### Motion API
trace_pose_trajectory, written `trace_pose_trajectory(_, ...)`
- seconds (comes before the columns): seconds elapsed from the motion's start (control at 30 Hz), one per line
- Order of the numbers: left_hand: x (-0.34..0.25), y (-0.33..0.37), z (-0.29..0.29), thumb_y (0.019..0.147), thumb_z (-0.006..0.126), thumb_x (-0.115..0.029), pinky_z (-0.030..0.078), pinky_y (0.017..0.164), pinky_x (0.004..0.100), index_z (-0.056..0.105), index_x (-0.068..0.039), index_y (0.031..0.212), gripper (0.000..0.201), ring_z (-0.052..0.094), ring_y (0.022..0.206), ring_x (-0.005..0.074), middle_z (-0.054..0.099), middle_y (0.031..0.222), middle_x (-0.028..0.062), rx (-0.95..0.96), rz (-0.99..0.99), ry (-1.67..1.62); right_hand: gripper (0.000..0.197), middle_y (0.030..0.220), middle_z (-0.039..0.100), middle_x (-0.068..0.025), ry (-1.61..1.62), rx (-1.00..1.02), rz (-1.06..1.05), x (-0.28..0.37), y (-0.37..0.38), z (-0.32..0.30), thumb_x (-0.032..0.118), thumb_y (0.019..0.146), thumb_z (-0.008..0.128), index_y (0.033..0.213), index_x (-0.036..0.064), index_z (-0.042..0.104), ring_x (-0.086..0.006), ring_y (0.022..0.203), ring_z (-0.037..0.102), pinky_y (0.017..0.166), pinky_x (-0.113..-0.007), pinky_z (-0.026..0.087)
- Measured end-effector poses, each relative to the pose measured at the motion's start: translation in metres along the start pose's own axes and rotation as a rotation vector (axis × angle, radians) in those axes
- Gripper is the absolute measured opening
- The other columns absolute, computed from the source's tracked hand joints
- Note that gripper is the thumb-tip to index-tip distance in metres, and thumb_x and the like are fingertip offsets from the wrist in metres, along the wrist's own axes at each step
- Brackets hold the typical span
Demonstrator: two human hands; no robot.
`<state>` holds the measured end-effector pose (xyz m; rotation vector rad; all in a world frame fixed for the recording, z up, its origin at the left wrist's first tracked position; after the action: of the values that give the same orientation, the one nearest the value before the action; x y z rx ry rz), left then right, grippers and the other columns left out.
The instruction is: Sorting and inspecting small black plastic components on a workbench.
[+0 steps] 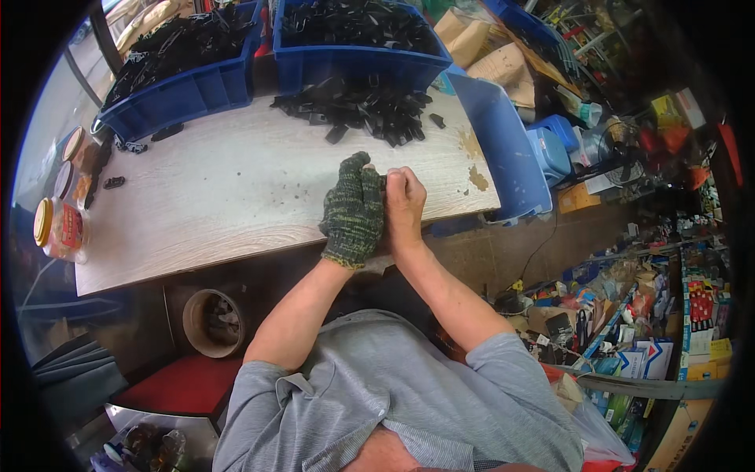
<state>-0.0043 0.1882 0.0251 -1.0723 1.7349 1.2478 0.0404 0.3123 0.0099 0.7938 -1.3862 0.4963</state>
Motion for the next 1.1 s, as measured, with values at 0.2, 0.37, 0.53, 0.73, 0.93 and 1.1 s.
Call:
trace_pose_trajectory(0.2, 0.018, 0.0, -0.013, 0.101, 0.052, -0.025, 0.05, 0.075, 0.0434, 0.057, -0.003, 0.124, 0.033, 0.065, 0.081, 0.0333, 0.068, 0.101, 0.0195, 0.135, -0.096, -0.183, 0.027, 0.062, 0.041, 0.0006, 0.16, -0.034, 0.261, -0.001, 0.007, -0.003, 0.018, 0.094, 0.048, 0.072, 0.0034, 0.046, -0.0094, 0.053, 0.041, 0.047, -0.03, 0.039)
trace_pose_trajectory(0.37, 0.025, -0.002, -0.035, 0.098, 0.059, -0.019, 0.05, 0.07, 0.0365, 0.059, -0.002, 0.123, 0.03, 0.062, 0.071, 0.0221, 0.068, 0.089, 0.0146, 0.109, 0.013, -0.234, 0.024, 0.064, 0.047, -0.0051, 0.284, -0.289, 0.339, -0.001, 0.077, -0.071, 0.023, 0.095, 0.049, 0.089, 0.0008, 0.052, -0.0141, 0.043, 0.046, 0.043, -0.038, 0.054)
trace_pose_trajectory(0.53, 0.008, -0.003, -0.034, 0.094, 0.063, -0.013, 0.05, 0.068, 0.0326, 0.062, -0.002, 0.119, 0.027, 0.058, 0.067, 0.0156, 0.066, 0.079, 0.0106, 0.138, 0.05, -0.195, 0.034, 0.062, 0.046, -0.0056, 0.072, -0.479, 0.175, 0.006, 0.134, -0.137, 0.029, 0.091, 0.061, 0.107, -0.0005, 0.056, -0.0159, 0.047, 0.046, 0.047, -0.043, 0.058)
trace_pose_trajectory(0.73, 0.005, -0.004, -0.027, 0.092, 0.065, -0.011, 0.05, 0.068, 0.0347, 0.062, -0.001, 0.119, 0.029, 0.061, 0.068, 0.0192, 0.067, 0.08, 0.0103, 0.205, 0.033, -0.094, 0.041, 0.073, 0.058, -0.0106, -0.344, -0.237, 0.319, -0.028, 0.164, -0.119, 0.028, 0.082, 0.075, 0.109, 0.0004, 0.061, -0.0173, 0.052, 0.054, 0.045, -0.04, 0.056)
trace_pose_trajectory(0.93, 0.006, -0.003, -0.029, 0.09, 0.067, -0.011, 0.051, 0.067, 0.0384, 0.063, -0.001, 0.118, 0.03, 0.063, 0.066, 0.0249, 0.067, 0.078, 0.0115, 0.146, 0.109, 0.059, 0.043, 0.081, 0.068, -0.0153, -0.801, -0.12, 0.155, -0.014, 0.176, -0.083, 0.031, 0.078, 0.076, 0.103, -0.0025, 0.068, -0.0232, 0.048, 0.06, 0.044, -0.036, 0.053)
trace_pose_trajectory(1.1, -0.004, 0.0, -0.023, 0.088, 0.069, -0.016, 0.052, 0.069, 0.0398, 0.064, -0.002, 0.117, 0.033, 0.064, 0.069, 0.029, 0.068, 0.08, 0.0133, 0.088, 0.205, 0.108, 0.038, 0.066, 0.062, -0.0115, -0.862, -0.054, 0.064, -0.028, 0.191, -0.105, 0.034, 0.081, 0.073, 0.093, -0.0014, 0.07, -0.0225, 0.045, 0.058, 0.042, -0.035, 0.049)
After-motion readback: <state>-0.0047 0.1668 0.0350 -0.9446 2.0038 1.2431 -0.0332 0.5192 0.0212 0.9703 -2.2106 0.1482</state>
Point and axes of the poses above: each hand's wrist, its own y-axis towards the middle knuckle, its own z-axis out of the palm, x = y × z, the point moved 8 cm from there along y, towards the middle knuckle
